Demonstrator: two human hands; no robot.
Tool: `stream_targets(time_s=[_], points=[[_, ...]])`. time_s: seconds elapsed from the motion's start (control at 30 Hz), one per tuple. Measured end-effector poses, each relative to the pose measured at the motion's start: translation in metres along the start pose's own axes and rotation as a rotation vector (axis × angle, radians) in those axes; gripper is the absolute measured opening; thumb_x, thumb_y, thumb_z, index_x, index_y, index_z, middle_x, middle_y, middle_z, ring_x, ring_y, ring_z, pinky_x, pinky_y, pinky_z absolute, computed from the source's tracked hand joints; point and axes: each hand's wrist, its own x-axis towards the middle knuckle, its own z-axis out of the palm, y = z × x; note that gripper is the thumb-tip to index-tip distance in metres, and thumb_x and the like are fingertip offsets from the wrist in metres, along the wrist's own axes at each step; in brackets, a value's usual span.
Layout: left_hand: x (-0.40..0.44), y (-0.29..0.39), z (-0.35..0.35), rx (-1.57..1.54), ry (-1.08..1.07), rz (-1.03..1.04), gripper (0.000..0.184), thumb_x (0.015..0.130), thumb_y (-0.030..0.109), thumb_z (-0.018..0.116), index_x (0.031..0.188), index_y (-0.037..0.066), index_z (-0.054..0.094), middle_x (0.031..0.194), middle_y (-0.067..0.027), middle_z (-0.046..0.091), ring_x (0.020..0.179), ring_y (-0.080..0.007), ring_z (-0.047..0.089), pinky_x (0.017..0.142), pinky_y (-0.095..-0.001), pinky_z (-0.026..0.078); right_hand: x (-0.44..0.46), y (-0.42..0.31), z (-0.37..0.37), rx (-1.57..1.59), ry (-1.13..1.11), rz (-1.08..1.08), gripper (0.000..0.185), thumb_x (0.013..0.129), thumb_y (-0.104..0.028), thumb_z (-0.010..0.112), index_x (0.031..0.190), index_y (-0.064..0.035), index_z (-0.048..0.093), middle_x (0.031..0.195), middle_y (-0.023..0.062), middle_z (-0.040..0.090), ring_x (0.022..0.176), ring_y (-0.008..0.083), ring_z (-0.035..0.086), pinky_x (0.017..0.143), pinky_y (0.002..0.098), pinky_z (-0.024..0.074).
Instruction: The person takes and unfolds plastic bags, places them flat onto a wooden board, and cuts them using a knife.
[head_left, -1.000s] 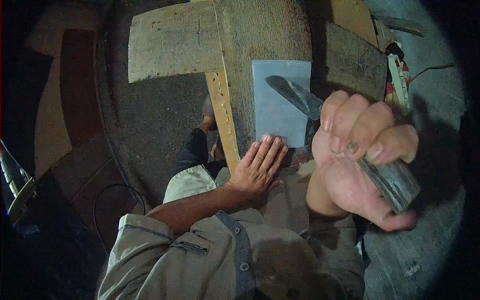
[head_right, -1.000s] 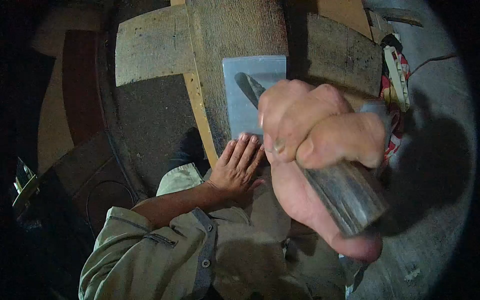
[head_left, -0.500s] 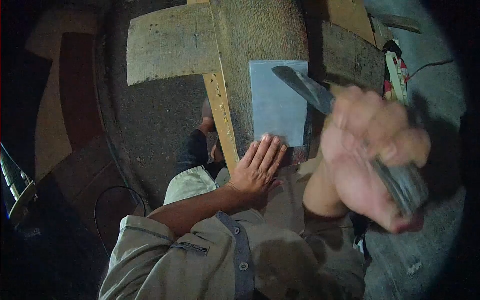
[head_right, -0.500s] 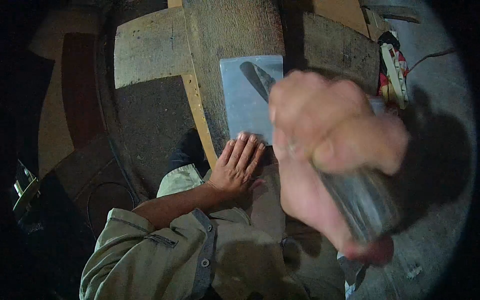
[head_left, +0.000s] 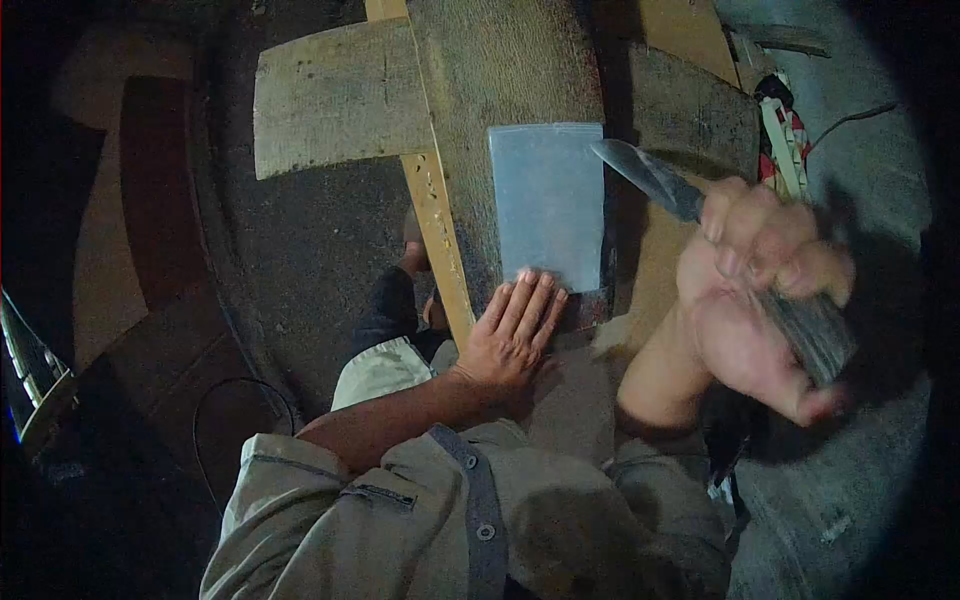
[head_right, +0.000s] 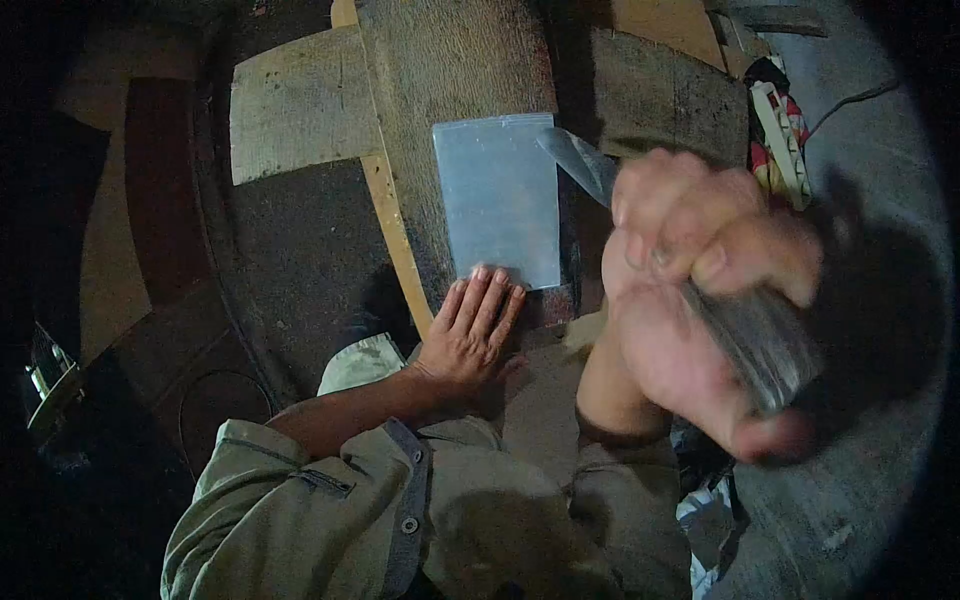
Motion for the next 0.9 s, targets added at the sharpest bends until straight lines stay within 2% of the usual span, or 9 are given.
stream_targets(time_s=[0.1, 0.17, 0.23, 0.37, 0.53, 0.6, 0.63, 0.7, 0.9], points=[[0.001, -0.001, -0.002, 0.035, 0.062, 0.013, 0.088, 0.085, 0.056, 0.055, 0.146, 0.0, 0.025, 0.15, -0.0263, 0.022, 0.139, -0.0432, 0.02, 0.112, -0.0539, 0.019, -0.002, 0.0, -0.002, 0.01, 0.026, 0.022, 0.077, 0.074, -0.083, 0.039, 0.091, -0.008, 0.048, 0.077, 0.008, 0.044, 0.068, 0.0205, 0.039, 0.063, 0.0377, 0.0319], [-0.001, 0.001, -0.004, 0.035, -0.025, -0.006, 0.088, 0.084, 0.057, 0.055, 0.146, 0.001, 0.026, 0.15, -0.026, 0.023, 0.139, -0.0428, 0.021, 0.112, -0.0534, 0.02, -0.002, -0.014, 0.008, 0.018, 0.037, -0.019, 0.072, 0.075, -0.08, 0.043, 0.091, -0.0093, 0.046, 0.077, 0.0073, 0.043, 0.067, 0.0196, 0.039, 0.063, 0.037, 0.0311], [-0.001, -0.001, 0.008, 0.009, 0.066, 0.006, 0.088, 0.083, 0.057, 0.056, 0.146, 0.002, 0.028, 0.149, -0.025, 0.024, 0.139, -0.0417, 0.022, 0.112, -0.0526, 0.021, -0.004, -0.02, 0.02, 0.024, 0.038, -0.016, 0.069, 0.076, -0.078, 0.046, 0.091, -0.0102, 0.045, 0.077, 0.0069, 0.043, 0.067, 0.019, 0.039, 0.063, 0.0365, 0.0306], [-0.001, -0.001, 0.006, -0.051, 0.092, -0.01, 0.083, 0.083, 0.054, 0.055, 0.144, 0.003, 0.032, 0.148, -0.0236, 0.028, 0.138, -0.0407, 0.025, 0.111, -0.0514, 0.023, -0.005, -0.013, 0.05, 0.1, 0.077, 0.103, 0.062, 0.079, -0.073, 0.049, 0.089, -0.0113, 0.044, 0.077, 0.0056, 0.043, 0.065, 0.017, 0.04, 0.063, 0.0348, 0.031], [-0.004, -0.002, 0.01, 0.021, 0.113, 0.014, 0.076, 0.085, 0.049, 0.052, 0.144, 0.003, 0.034, 0.148, -0.0244, 0.027, 0.139, -0.0405, 0.025, 0.112, -0.0514, 0.021, 0.001, 0.011, 0.055, 0.134, 0.016, 0.057, 0.065, 0.079, -0.073, 0.048, 0.089, -0.009, 0.045, 0.076, 0.0067, 0.044, 0.064, 0.0176, 0.041, 0.062, 0.0346, 0.0336], [-0.003, -0.003, 0.009, 0.264, 0.101, 0.034, 0.078, 0.085, 0.051, 0.052, 0.143, 0.003, 0.034, 0.149, -0.0248, 0.027, 0.139, -0.041, 0.024, 0.112, -0.0514, 0.021, 0.001, 0.019, 0.044, 0.152, 0.027, 0.075, 0.068, 0.078, -0.075, 0.046, 0.088, -0.0077, 0.044, 0.075, 0.007, 0.044, 0.066, 0.0187, 0.042, 0.062, 0.0362, 0.034], [-0.005, -0.001, 0.01, 0.26, 0.098, 0.038, 0.078, 0.085, 0.051, 0.052, 0.143, 0.003, 0.034, 0.149, -0.0248, 0.027, 0.139, -0.041, 0.024, 0.112, -0.0514, 0.021, -0.001, 0.011, 0.043, 0.149, 0.032, 0.078, 0.068, 0.078, -0.075, 0.046, 0.088, -0.0077, 0.044, 0.075, 0.007, 0.044, 0.066, 0.0187, 0.042, 0.062, 0.0362, 0.034], [-0.001, -0.002, 0.011, 0.008, 0.131, 0.012, 0.079, 0.085, 0.053, 0.052, 0.143, 0.003, 0.034, 0.149, -0.0247, 0.026, 0.139, -0.0409, 0.024, 0.112, -0.0513, 0.021, -0.001, -0.003, 0.045, 0.089, 0.023, 0.045, 0.069, 0.078, -0.076, 0.044, 0.087, -0.0077, 0.043, 0.074, 0.0073, 0.043, 0.065, 0.0191, 0.041, 0.061, 0.0365, 0.0334], [-0.001, -0.001, 0.007, 0.178, 0.075, 0.017, 0.082, 0.085, 0.055, 0.052, 0.145, 0.003, 0.031, 0.149, -0.0242, 0.028, 0.138, -0.0401, 0.026, 0.112, -0.0515, 0.022, -0.003, 0.001, 0.028, 0.053, 0.074, 0.069, 0.068, 0.079, -0.076, 0.042, 0.086, -0.0088, 0.043, 0.074, 0.0075, 0.043, 0.064, 0.0197, 0.04, 0.06, 0.0363, 0.0327]])
